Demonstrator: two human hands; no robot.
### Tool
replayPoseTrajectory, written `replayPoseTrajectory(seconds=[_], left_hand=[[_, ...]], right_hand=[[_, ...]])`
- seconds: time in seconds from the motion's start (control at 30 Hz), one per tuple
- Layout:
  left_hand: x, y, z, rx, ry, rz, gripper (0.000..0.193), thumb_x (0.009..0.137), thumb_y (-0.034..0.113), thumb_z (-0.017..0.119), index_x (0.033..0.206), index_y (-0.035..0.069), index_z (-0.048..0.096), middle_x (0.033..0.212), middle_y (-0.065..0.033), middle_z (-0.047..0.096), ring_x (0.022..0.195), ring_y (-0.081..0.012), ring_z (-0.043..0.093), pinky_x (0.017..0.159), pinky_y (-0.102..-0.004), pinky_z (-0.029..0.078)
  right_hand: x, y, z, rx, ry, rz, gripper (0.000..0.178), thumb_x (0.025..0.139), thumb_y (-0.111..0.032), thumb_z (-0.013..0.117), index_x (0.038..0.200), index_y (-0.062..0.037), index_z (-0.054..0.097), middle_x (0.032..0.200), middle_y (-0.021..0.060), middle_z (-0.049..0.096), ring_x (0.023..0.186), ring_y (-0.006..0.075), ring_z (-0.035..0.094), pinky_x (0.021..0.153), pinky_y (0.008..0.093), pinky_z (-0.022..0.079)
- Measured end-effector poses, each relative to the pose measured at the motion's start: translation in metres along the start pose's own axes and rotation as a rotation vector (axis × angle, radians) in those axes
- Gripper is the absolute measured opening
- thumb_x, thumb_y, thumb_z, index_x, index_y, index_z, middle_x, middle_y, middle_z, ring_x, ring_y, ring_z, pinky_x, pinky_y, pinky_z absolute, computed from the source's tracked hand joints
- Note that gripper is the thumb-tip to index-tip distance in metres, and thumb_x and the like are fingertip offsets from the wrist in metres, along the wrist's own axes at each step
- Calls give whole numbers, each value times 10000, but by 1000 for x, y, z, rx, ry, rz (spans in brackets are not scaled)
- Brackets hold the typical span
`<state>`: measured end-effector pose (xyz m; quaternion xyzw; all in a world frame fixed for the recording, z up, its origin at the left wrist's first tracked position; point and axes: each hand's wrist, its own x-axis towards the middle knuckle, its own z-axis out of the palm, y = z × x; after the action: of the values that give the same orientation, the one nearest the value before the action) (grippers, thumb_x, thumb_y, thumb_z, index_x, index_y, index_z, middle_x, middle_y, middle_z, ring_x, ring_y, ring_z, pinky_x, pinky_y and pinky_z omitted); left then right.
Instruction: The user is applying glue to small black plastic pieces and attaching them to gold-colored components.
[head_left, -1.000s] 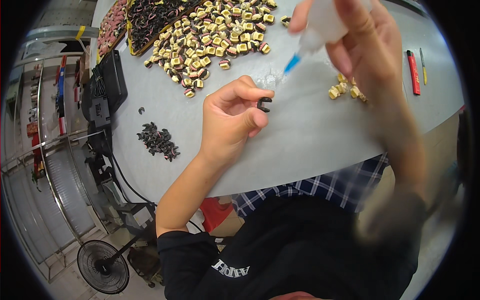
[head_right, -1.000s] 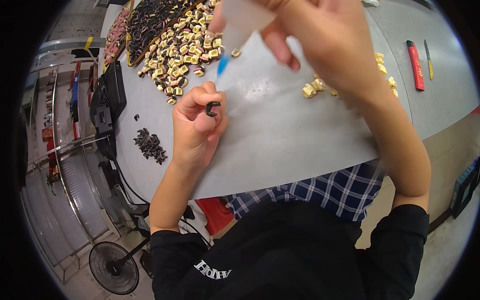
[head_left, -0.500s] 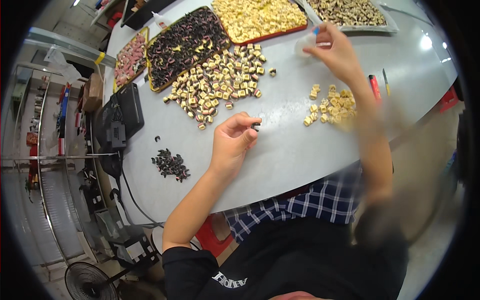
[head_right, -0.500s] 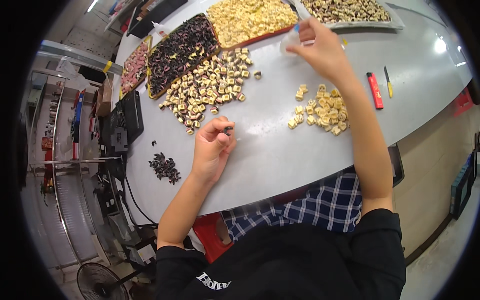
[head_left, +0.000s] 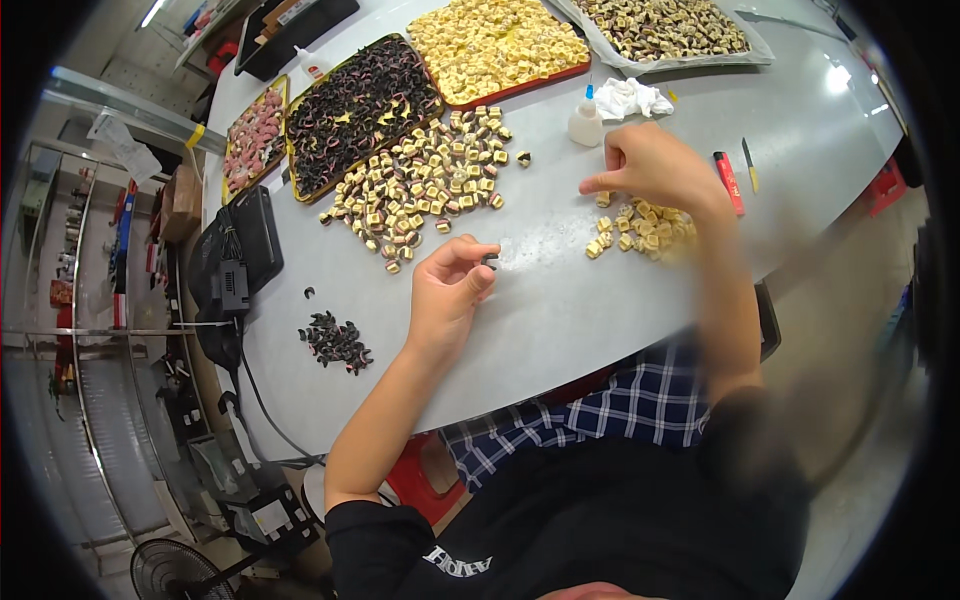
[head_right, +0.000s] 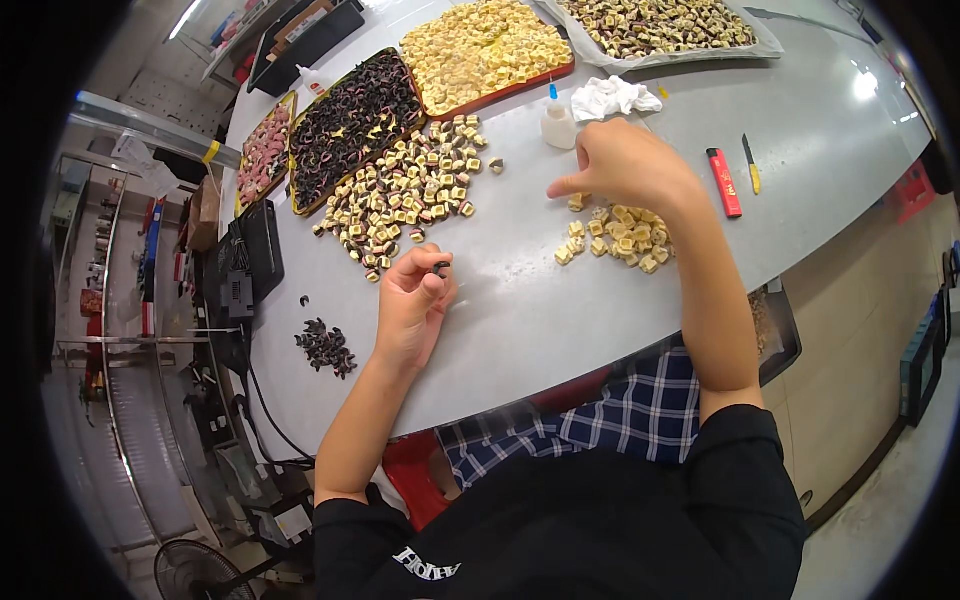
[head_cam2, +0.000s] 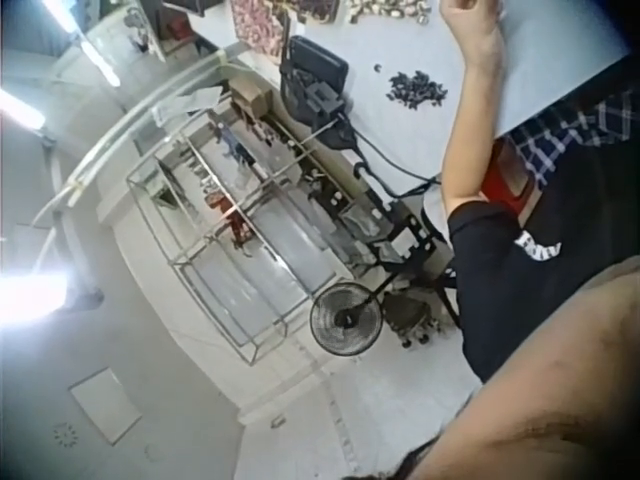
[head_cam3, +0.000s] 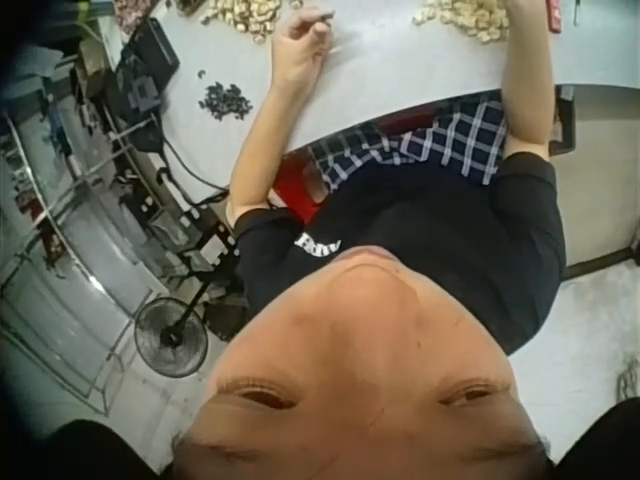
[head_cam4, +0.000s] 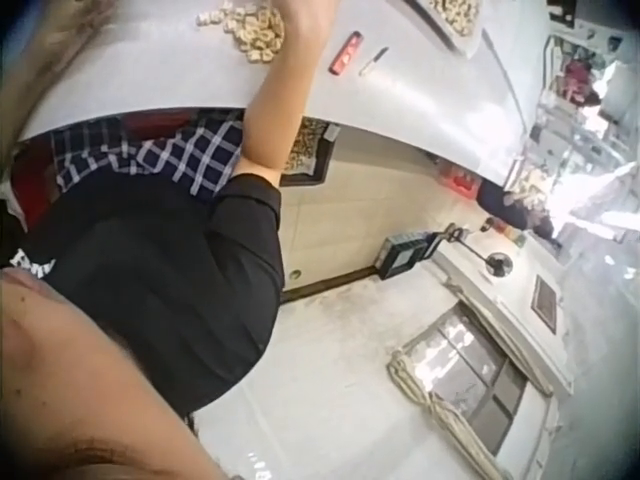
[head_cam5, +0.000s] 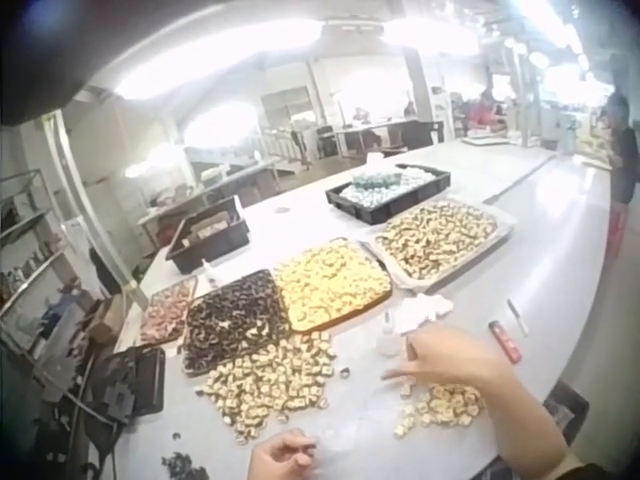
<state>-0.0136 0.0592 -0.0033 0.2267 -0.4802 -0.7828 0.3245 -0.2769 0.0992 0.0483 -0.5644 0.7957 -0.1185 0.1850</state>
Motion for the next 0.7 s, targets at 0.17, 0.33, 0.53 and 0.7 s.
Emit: replayPoseTrajectory(seconds=[0.17,0.33,0.53,0.7], left_hand=[[1,1,0,6,-5,5,246,746,179,717,909,24,617,740,40,436,618,-51,384,540,-190,301],[1,4,0,-3,40,23,227,732,137,726,901,29,621,753,35,459,641,-58,402,562,-193,321],[1,3,0,212,174,400,245,680,33,742,898,39,630,773,14,502,682,-79,438,614,-214,361],[-1,3,-2,319,199,526,274,656,16,751,902,37,633,769,-1,512,690,-92,449,631,-226,371]], right_hand=[[1,7,2,101,-81,-104,249,701,-189,698,733,26,577,659,124,590,645,220,578,588,329,454],[-4,-1,-2,252,-38,-339,143,746,-81,650,818,30,595,725,90,582,681,151,562,599,274,472],[-25,-64,31,1012,-110,-666,138,780,37,569,914,14,593,942,85,560,871,152,572,706,258,511],[-21,-69,58,1297,-200,-668,160,783,48,578,935,-1,584,987,92,543,933,178,572,723,259,513]])
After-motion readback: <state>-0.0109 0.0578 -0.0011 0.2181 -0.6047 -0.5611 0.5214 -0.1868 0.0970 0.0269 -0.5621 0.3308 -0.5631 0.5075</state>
